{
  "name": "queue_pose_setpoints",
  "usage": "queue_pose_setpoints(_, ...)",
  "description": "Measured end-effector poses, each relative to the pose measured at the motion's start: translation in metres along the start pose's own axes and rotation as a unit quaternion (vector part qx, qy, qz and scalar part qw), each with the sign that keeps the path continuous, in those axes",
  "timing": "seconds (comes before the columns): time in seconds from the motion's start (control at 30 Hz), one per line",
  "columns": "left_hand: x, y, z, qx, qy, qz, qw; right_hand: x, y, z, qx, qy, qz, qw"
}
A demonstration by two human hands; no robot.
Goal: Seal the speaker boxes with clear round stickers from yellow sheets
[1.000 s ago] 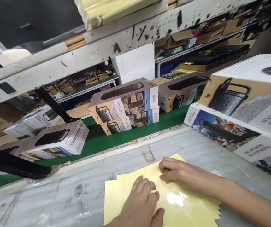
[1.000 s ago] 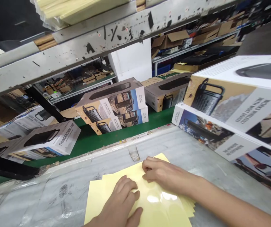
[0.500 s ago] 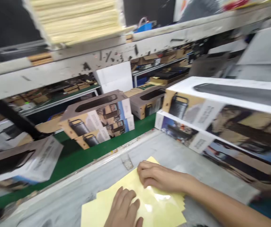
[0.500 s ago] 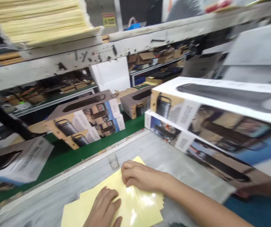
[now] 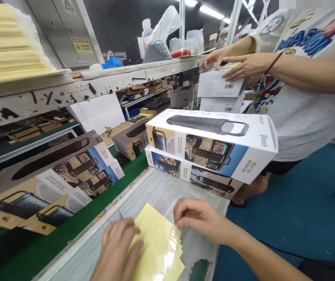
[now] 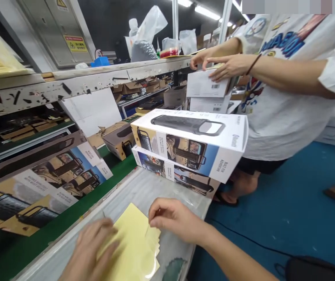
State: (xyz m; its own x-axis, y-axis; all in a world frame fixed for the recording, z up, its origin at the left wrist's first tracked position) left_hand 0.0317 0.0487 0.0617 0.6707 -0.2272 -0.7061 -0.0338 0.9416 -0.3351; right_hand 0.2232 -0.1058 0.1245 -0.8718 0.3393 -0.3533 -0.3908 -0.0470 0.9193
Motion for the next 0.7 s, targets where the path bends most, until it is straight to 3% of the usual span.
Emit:
queue_pose_setpoints(0.1,-0.014,-0.018,0.113,0.061,-0.009,-0.075,0.995,-0.033,0.043,-0.008,-0.051,-0.067,-0.152,0.985)
queue_pose_setpoints(0.2,-0.010,-0.046,0.226,0.153,-0.053,-0.129,0.978,-0.062,0.093,-0.007,-0.102,-0.128,-0.287,0.944)
queue_pose_setpoints(0.3,0.011,-0.067,0.300,0.187,-0.023,-0.144,0.971,-0.086,0.136,0.007,-0.149,-0.188,-0.416,0.877)
queue_pose_setpoints(0.37,0.023,-0.073,0.321,0.178,-0.011,-0.161,0.971,-0.101,0.153,0.021,-0.172,-0.219,-0.479,0.832)
queue_pose_setpoints(0.47,0.029,-0.073,0.326,0.160,-0.037,-0.182,0.970,-0.120,0.158,0.045,-0.168,-0.227,-0.548,0.787)
queue_pose_setpoints(0.7,0.036,-0.074,0.325,0.160,-0.055,-0.204,0.964,-0.138,0.144,0.080,-0.143,-0.207,-0.612,0.750)
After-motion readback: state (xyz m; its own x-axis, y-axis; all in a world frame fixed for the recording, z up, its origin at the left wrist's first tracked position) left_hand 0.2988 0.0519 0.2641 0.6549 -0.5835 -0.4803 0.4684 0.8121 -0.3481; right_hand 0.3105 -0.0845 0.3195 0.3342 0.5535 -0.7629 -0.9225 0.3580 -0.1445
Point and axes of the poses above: each hand's wrist, its own z-axis towards the middle knuckle, its own x-axis out of the palm, y = z × x, the point moved 5 cm from there along z, towards the middle knuckle, and after that the axes turned 5 degrees about -z, right-handed, at the moved point
